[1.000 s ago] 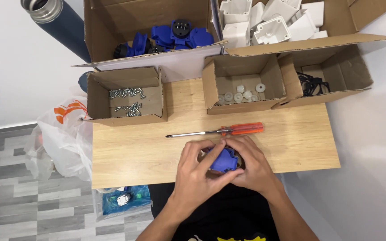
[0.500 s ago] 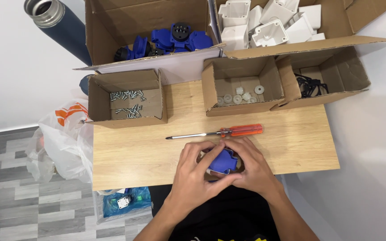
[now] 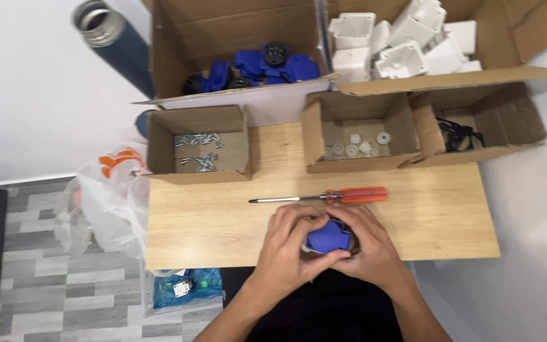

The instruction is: Assembling small electrical components by hand and using a screwdriver.

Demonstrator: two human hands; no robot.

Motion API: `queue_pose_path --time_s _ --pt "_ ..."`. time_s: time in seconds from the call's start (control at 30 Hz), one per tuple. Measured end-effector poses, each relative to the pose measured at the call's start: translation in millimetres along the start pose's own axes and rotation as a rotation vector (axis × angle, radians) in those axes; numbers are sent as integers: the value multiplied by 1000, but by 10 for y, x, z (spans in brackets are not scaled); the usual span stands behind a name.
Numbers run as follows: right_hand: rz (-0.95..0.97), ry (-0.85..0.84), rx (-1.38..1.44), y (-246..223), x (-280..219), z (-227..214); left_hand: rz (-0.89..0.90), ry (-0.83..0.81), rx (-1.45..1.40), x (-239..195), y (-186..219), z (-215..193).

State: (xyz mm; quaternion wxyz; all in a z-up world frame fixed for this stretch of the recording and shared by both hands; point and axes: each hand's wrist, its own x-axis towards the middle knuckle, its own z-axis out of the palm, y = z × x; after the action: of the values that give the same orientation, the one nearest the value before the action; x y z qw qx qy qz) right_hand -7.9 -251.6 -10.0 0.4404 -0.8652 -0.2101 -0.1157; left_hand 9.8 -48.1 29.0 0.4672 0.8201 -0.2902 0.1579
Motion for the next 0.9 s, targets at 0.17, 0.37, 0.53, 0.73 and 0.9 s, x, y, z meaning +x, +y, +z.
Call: queue_pose_path --time_s 0.17,0.37,0.53,0.73,0.9 --pt "13 -16 3 12 -18 23 -13 17 -21 -47 -11 20" --pt "100 -58 2 35 -37 6 -74 -48 -37 -190 -109 101" --pt "134 -223 -30 14 -21 -254 18 -171 -30 -252 -214 16" --pt "186 -232 76 -3 -10 -560 49 -206 60 -269 -260 -42" --pt "50 -93 4 232 13 -729 31 -209 81 -386 -400 -47"
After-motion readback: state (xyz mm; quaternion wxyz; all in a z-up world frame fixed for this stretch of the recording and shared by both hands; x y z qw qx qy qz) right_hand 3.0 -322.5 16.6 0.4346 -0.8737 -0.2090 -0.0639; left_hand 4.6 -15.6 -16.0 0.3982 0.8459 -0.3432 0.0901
